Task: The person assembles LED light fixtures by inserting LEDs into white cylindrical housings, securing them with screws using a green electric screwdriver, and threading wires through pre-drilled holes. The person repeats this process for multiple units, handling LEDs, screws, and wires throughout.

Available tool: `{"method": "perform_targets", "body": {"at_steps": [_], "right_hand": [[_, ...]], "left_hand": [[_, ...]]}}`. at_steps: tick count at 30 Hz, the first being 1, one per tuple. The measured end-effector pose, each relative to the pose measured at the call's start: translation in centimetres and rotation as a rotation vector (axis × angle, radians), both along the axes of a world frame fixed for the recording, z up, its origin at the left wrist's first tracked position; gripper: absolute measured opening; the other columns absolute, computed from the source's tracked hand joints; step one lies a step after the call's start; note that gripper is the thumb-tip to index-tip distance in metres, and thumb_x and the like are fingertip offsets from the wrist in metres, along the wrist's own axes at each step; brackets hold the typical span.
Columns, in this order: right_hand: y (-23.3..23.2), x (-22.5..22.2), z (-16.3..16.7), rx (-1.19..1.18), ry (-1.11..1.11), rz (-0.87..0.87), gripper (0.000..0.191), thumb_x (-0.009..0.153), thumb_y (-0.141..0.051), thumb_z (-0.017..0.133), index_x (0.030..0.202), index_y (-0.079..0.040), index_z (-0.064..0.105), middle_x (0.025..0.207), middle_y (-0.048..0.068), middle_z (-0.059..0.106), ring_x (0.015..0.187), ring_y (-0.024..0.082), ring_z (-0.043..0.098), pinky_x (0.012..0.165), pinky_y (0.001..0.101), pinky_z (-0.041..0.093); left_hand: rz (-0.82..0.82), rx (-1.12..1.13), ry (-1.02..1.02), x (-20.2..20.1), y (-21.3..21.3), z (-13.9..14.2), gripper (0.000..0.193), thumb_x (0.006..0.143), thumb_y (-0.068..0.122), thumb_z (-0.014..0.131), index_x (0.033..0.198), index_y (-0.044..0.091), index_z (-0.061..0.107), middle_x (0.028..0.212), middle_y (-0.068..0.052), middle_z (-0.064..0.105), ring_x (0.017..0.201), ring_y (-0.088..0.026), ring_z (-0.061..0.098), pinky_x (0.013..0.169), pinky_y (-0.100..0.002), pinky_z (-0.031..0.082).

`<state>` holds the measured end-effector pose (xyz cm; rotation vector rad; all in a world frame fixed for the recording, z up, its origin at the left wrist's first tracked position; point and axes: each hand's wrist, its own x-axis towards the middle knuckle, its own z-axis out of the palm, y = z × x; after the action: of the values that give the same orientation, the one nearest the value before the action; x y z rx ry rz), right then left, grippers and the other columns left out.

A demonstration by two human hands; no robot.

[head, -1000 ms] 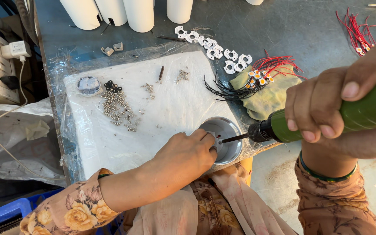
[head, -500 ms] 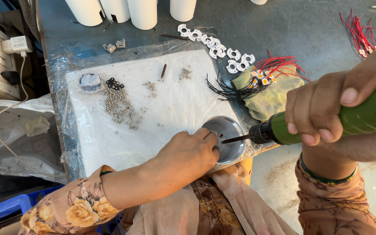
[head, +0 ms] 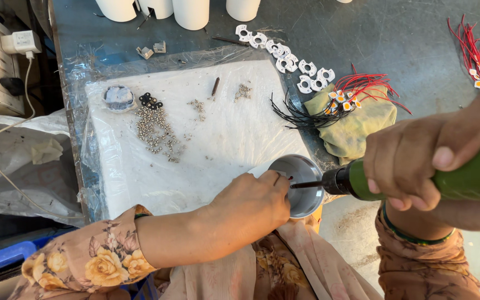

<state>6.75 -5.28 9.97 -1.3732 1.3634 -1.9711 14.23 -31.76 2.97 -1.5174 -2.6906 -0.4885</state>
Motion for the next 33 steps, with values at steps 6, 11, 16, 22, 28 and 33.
{"method": "perform_targets", "body": {"at_steps": [6, 11, 16, 22, 28, 33], "right_hand": [[-1.0, -1.1, 0.5, 0.053, 0.008, 0.041, 0.022, 0.105, -0.029, 0.055, 0.118, -0.011, 0.053, 0.076, 0.001, 0.068, 0.068, 0.017, 0.065, 0.072, 0.0413, 0.055], [-1.2, -1.7, 0.7, 0.034, -0.018, 0.007, 0.021, 0.102, -0.021, 0.06, 0.118, -0.01, 0.053, 0.077, 0.0, 0.067, 0.064, 0.015, 0.068, 0.07, 0.0386, 0.057], [-0.8, -4.1, 1.0, -0.009, 0.047, 0.171, 0.02, 0.102, -0.019, 0.061, 0.118, -0.01, 0.054, 0.079, 0.0, 0.067, 0.066, 0.014, 0.07, 0.071, 0.0377, 0.057], [4.1, -3.9, 1.1, -0.101, 0.006, 0.019, 0.026, 0.102, -0.026, 0.064, 0.117, -0.007, 0.053, 0.077, 0.004, 0.063, 0.064, 0.015, 0.066, 0.068, 0.0358, 0.055], [10.6, -2.8, -0.5, -0.107, -0.001, -0.325, 0.034, 0.103, -0.033, 0.066, 0.116, -0.005, 0.053, 0.075, 0.007, 0.059, 0.063, 0.016, 0.063, 0.065, 0.0338, 0.052], [14.4, -2.8, -3.2, -0.016, -0.023, -0.524, 0.041, 0.103, -0.039, 0.068, 0.115, -0.003, 0.053, 0.074, 0.009, 0.056, 0.062, 0.017, 0.059, 0.063, 0.0322, 0.05]], "left_hand": [[0.023, 0.037, -0.001, -0.6, -0.1, -0.6, 0.014, 0.062, 0.004, 0.07, 0.074, -0.002, 0.072, 0.093, -0.017, 0.064, 0.094, -0.032, 0.064, 0.06, -0.039, 0.056], [0.019, 0.053, 0.007, -0.9, -0.1, -1.0, 0.013, 0.064, 0.005, 0.07, 0.075, -0.001, 0.072, 0.093, -0.016, 0.064, 0.095, -0.031, 0.063, 0.059, -0.039, 0.056], [0.042, -0.018, 0.018, -1.2, 0.2, -1.2, 0.01, 0.068, 0.007, 0.07, 0.078, 0.004, 0.073, 0.093, -0.012, 0.065, 0.097, -0.028, 0.063, 0.061, -0.039, 0.056], [0.086, -0.043, 0.092, -0.8, 1.8, -1.1, 0.014, 0.071, 0.013, 0.071, 0.082, 0.006, 0.074, 0.093, -0.01, 0.068, 0.103, -0.028, 0.062, 0.087, -0.05, 0.053], [0.117, 0.096, 0.404, -0.4, 2.8, -0.3, 0.02, 0.076, 0.015, 0.066, 0.092, 0.006, 0.074, 0.103, -0.011, 0.072, 0.126, -0.022, 0.058, 0.118, -0.048, 0.035], [0.086, -0.071, 0.382, -0.1, 4.6, 0.1, 0.009, 0.077, 0.009, 0.064, 0.079, 0.011, 0.073, 0.091, 0.0, 0.069, 0.132, -0.02, 0.054, 0.121, -0.049, 0.026]]}}
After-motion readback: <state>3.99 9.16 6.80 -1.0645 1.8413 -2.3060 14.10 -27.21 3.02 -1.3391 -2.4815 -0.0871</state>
